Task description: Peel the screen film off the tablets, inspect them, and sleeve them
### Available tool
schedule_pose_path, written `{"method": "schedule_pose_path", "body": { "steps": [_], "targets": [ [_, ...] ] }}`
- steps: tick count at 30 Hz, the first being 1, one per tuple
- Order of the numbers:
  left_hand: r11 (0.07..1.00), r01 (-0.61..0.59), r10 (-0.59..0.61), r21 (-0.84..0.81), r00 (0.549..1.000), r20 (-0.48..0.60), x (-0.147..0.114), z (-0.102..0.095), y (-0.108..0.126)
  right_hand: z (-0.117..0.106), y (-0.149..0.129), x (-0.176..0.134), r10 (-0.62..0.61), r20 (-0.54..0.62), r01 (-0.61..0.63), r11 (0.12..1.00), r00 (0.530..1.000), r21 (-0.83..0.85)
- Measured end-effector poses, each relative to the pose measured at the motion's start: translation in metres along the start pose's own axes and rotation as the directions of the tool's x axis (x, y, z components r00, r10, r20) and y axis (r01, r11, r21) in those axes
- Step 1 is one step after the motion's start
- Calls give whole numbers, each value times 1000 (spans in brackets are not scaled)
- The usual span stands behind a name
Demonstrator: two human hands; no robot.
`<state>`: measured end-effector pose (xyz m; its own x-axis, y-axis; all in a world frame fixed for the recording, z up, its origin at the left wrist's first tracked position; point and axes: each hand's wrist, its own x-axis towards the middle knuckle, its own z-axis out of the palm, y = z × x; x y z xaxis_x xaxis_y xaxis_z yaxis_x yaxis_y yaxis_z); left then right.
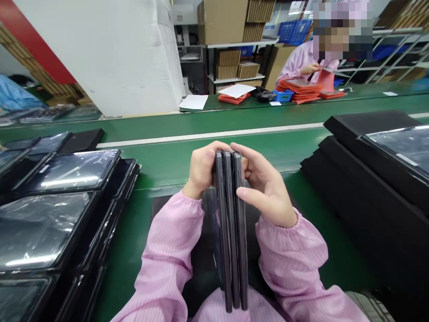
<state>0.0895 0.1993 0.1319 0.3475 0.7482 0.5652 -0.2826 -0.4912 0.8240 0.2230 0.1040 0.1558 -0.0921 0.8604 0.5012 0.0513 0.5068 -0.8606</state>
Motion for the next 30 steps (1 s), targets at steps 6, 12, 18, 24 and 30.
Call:
{"method": "schedule_pose_path", "body": {
  "steps": [6,12,18,24,30],
  "targets": [
    [998,67,-63,4,917,394,-3,-13,29,-11,10,2,8,-27,-6,997,1000,72],
    [992,118,-122,42,845,521,-5,-29,43,3,10,2,-74,-6,74,994,997,84],
    [991,123,-128,46,824,552,-8,-28,49,4,8,3,-61,4,61,991,998,117],
    [991,127,-136,53,849,510,-7,-29,44,3,8,3,-52,10,51,994,999,95],
    [991,122,-137,63,869,475,-6,-27,40,0,11,4,-36,7,35,997,999,73]
  ]
}}
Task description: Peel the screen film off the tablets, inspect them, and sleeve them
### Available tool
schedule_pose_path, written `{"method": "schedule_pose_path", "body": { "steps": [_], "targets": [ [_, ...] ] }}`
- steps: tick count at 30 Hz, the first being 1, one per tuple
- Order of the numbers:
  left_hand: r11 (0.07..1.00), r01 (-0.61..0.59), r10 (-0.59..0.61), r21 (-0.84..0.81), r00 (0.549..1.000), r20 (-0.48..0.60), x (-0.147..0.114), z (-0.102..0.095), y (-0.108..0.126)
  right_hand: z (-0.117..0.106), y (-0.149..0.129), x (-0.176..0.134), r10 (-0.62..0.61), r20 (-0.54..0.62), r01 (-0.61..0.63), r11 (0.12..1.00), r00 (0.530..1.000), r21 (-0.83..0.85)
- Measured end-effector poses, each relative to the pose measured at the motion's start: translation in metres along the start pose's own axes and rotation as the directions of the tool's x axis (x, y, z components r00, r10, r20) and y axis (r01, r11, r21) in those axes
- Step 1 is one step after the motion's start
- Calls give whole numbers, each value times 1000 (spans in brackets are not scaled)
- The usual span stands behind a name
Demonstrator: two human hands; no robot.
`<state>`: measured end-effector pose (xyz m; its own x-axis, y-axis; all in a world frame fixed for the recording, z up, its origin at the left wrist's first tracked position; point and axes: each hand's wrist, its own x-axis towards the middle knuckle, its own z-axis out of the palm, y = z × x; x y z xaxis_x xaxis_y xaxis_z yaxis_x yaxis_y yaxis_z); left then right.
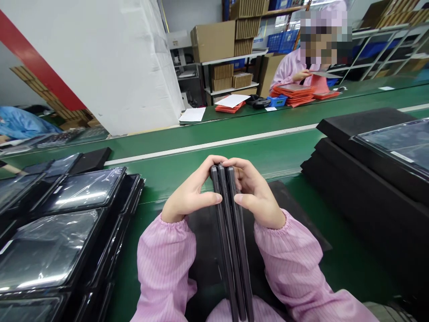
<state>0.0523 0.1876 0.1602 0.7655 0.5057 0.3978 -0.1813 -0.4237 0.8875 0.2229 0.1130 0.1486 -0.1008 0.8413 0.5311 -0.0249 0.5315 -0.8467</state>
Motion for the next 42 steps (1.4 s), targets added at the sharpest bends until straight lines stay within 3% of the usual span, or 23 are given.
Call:
{"method": "schedule_pose_path", "body": {
  "steps": [4,12,27,35,42],
  "targets": [
    [999,-40,40,-7,999,-29,2,-2,-6,-4,0,1,11,20,-11,1000,1000,13],
    [993,-39,41,-113,999,21,1,-3,-4,-5,-3,1,7,105,-13,998,994,59],
    [986,123,-120,108,992,-41,-5,4,10,-1,-1,-2,-11,117,1,997,993,81],
    [975,166,-159,145,985,-61,-6,5,13,-3,0,-1,3,120,-13,996,993,83],
    [979,137,-138,149,990,-2,-6,4,14,-1,-1,-2,17,128,-29,995,992,94]
  ]
}}
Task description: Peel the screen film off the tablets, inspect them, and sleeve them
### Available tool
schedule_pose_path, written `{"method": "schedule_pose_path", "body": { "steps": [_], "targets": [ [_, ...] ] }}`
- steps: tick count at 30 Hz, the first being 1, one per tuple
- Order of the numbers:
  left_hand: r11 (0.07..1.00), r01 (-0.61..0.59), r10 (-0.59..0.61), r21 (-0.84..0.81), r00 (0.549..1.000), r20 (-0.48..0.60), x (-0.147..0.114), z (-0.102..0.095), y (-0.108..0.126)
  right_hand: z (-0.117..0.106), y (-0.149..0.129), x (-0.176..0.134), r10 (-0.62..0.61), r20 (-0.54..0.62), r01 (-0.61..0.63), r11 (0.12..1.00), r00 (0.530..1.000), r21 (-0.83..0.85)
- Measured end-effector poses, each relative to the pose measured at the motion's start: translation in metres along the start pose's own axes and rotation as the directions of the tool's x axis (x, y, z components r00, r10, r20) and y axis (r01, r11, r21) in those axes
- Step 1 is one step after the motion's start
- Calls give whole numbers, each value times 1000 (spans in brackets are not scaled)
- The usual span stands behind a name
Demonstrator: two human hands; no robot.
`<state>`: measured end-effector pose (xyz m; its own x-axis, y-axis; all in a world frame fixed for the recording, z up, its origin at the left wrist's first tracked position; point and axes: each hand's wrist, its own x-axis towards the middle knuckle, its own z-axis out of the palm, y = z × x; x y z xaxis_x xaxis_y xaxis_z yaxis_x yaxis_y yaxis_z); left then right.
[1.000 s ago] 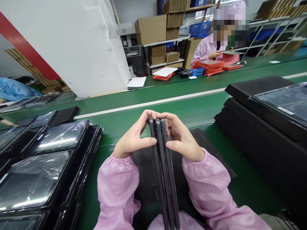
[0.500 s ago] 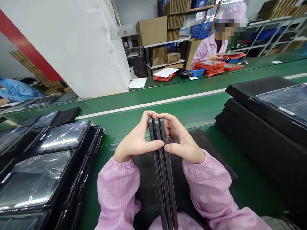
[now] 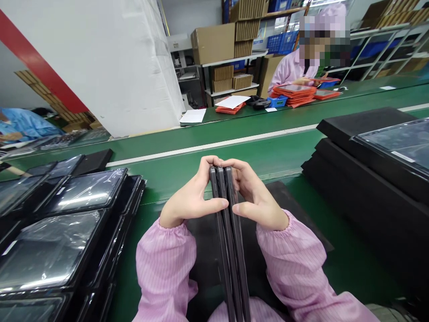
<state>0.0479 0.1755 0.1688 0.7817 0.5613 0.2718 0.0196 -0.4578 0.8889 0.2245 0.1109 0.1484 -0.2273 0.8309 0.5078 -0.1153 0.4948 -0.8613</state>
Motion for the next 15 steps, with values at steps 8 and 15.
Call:
{"method": "schedule_pose_path", "body": {
  "steps": [8,15],
  "targets": [
    [997,58,-56,58,998,-37,1,3,4,-1,-1,2,8,-4,-8,1000,1000,13],
    [991,92,-88,102,995,-46,-2,3,11,-1,0,1,12,1,-12,1000,1000,-9]
  ]
}}
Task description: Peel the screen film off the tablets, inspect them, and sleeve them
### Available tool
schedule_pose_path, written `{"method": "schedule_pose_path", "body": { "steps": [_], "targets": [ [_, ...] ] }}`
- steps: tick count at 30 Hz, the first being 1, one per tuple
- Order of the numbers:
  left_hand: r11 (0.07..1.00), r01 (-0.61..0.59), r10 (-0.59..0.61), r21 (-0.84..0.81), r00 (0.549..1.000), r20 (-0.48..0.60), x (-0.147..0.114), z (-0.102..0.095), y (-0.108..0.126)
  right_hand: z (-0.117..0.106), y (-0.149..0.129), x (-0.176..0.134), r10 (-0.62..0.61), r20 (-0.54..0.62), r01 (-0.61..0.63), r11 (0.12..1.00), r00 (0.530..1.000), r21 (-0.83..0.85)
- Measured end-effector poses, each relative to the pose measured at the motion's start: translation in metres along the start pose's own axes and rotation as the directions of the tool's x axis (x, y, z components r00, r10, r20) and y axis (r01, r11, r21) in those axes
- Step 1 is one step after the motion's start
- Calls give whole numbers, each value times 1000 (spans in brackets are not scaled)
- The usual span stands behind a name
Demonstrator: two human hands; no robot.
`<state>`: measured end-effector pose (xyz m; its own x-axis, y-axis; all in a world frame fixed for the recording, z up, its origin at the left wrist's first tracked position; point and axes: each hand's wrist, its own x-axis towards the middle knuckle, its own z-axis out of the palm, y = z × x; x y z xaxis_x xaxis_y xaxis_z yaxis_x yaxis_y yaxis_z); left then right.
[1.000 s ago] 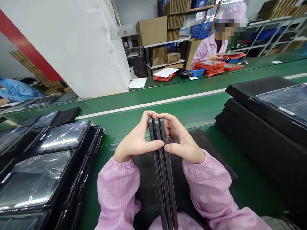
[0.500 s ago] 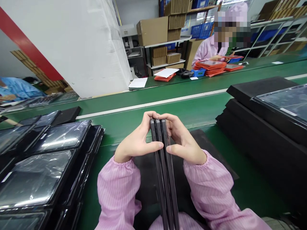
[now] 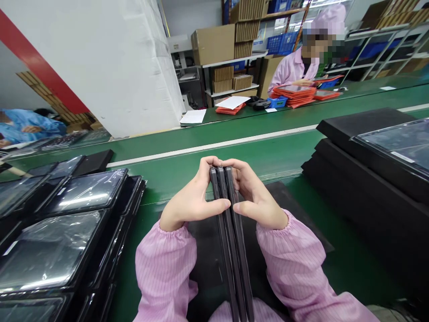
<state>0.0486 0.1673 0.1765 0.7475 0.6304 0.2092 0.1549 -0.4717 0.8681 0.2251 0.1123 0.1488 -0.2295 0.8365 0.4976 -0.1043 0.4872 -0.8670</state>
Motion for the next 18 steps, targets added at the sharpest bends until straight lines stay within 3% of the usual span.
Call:
{"method": "schedule_pose_path", "body": {
  "steps": [18],
  "targets": [
    [1000,-15,15,-3,1000,24,2,-1,-1,-2,-1,0,0,-22,0,1000,1000,15]
  ]
}}
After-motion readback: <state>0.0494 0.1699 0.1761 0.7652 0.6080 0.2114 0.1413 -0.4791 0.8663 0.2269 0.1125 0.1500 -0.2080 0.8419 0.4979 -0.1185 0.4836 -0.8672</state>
